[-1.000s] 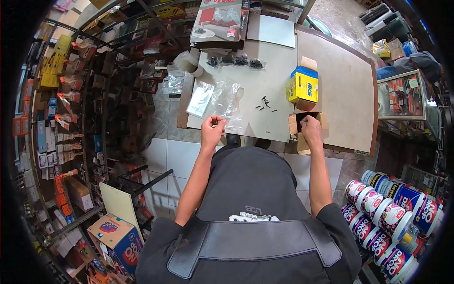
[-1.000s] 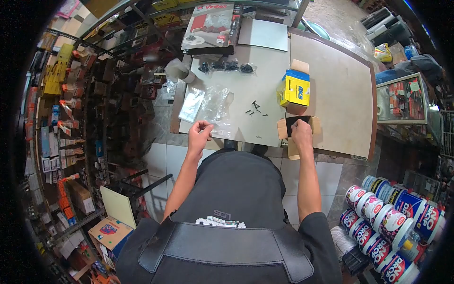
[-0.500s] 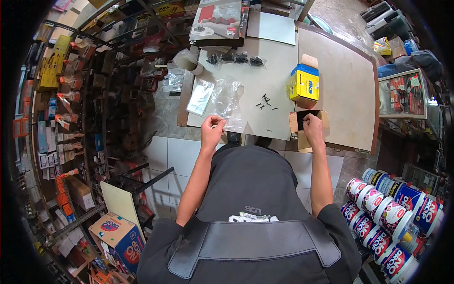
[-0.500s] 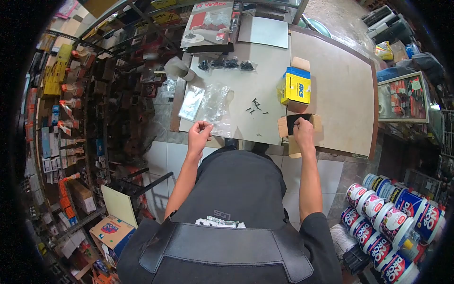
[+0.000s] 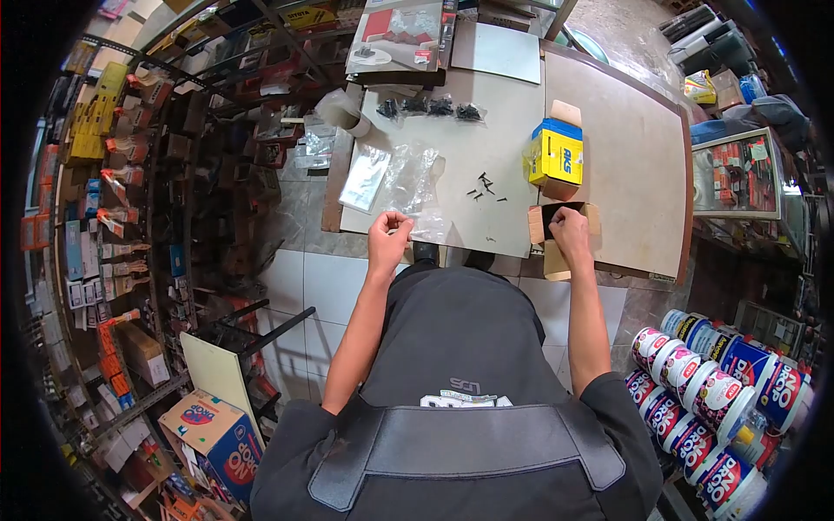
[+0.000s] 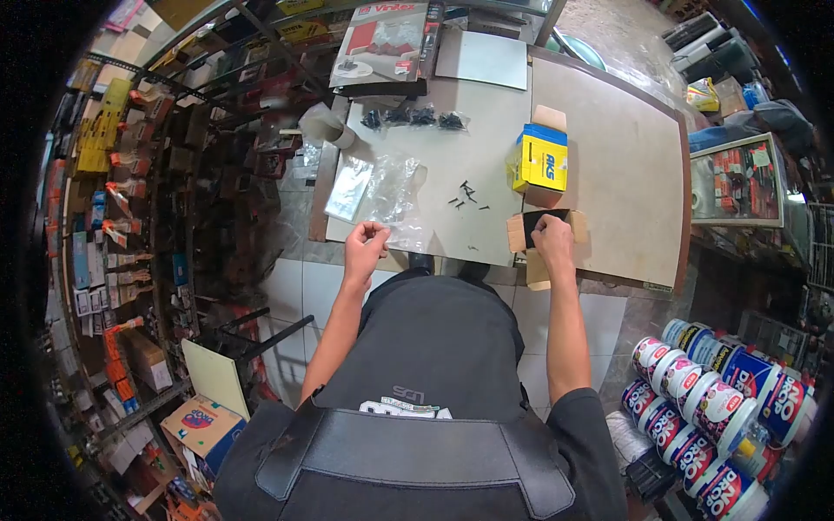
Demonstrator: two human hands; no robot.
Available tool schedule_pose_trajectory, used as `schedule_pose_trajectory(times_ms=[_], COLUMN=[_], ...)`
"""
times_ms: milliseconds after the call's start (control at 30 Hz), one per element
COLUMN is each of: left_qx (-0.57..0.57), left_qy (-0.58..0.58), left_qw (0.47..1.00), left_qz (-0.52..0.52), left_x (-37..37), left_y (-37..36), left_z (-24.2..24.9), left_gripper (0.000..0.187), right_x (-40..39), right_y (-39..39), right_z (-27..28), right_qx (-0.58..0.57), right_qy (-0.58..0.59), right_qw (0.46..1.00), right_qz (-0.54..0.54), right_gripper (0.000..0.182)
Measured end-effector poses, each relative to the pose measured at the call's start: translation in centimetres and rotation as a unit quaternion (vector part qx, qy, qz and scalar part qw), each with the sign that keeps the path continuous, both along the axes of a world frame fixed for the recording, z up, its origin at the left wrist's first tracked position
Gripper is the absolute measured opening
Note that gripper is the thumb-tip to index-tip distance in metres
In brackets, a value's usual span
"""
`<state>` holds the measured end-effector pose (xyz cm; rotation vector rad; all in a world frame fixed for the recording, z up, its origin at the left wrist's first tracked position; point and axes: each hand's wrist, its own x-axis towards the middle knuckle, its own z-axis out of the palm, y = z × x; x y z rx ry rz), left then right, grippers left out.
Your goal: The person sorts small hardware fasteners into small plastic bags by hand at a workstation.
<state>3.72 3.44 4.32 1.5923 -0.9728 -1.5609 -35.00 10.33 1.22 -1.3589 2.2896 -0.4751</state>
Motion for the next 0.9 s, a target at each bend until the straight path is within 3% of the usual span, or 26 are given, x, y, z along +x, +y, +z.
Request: schedule_pose_trajectory(times_ms=[267, 333, 433, 633, 900], left_qx=[-0.006, -0.008, -0.006, -0.005, 0.001], left_qy=[0.002, -0.003, 0.001, 0.006, 0.004], left_qw=[1.000, 1.000, 1.000, 1.000, 1.000], left_qz=[-0.003, -0.006, -0.001, 0.000, 0.009], left_x=[-0.3, -0.3, -0.4, -0.5, -0.2], left_y=[0.1, 0.1, 0.1, 0.1, 0.2], left_z=[-0.3, -0.3, -0.7, -0.4, -0.5], left_gripper=[0.014, 0.014, 0.013, 0.013, 0.014], right_x=[0.2, 0.5, 0.2, 0.2, 0.0], right_y=[0.1, 0.2, 0.2, -0.3, 0.0], right_z=[0.1, 0.4, 0.2, 0.1, -0.2], right_qx=[0.017, -0.029, -0.006, 0.046, 0.026], right_qy=[-0.029, 0.014, 0.018, 0.023, 0.007], right_qw=[0.999, 0.999, 1.000, 0.999, 1.000], right_qz=[-0.043, -0.018, -0.002, -0.012, -0.008], right_gripper=[0.023, 0.023, 0.025, 0.023, 0.018])
